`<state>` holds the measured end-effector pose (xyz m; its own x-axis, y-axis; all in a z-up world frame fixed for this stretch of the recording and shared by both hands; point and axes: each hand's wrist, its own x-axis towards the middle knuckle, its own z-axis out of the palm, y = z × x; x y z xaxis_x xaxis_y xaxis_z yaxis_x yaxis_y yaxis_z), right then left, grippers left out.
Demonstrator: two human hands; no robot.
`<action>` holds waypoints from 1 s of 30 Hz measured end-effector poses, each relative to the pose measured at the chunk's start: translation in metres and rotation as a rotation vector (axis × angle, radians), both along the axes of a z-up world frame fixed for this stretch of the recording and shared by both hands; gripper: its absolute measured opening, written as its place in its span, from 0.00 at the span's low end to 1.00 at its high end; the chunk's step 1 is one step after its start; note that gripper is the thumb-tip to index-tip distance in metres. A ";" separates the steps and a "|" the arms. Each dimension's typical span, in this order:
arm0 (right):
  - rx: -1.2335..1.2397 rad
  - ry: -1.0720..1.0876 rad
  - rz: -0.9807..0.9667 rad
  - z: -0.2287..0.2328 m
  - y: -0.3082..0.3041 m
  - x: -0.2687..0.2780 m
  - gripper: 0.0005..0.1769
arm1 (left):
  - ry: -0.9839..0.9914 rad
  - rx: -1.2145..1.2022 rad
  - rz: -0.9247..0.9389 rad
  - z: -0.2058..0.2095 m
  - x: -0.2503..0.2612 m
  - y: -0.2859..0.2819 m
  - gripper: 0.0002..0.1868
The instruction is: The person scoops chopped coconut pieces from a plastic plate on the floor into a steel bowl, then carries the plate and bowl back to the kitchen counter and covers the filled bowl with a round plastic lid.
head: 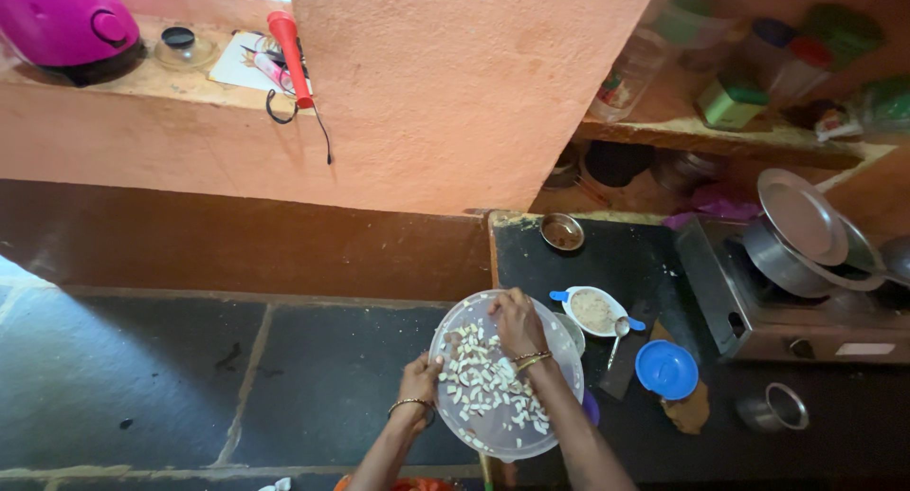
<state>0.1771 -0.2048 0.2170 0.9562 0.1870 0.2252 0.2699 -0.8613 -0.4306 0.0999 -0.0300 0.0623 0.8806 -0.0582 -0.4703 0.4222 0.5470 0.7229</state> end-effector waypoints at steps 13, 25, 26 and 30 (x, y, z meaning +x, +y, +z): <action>0.010 -0.022 0.017 -0.003 0.011 0.004 0.12 | 0.014 0.061 -0.031 0.022 -0.001 0.006 0.16; 0.088 -0.112 0.154 0.021 0.029 -0.018 0.16 | 0.006 0.049 -0.027 0.030 -0.004 0.005 0.15; 0.075 -0.073 0.138 0.021 0.030 -0.019 0.13 | 0.002 0.052 -0.027 0.028 -0.003 0.004 0.15; 0.048 -0.009 0.064 0.023 0.029 -0.018 0.09 | -0.022 -0.035 -0.010 0.019 -0.002 0.000 0.15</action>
<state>0.1588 -0.1756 0.2403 0.9405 0.2365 0.2441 0.3278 -0.8207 -0.4679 0.0975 -0.0300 0.0816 0.8899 -0.0833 -0.4484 0.4121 0.5681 0.7123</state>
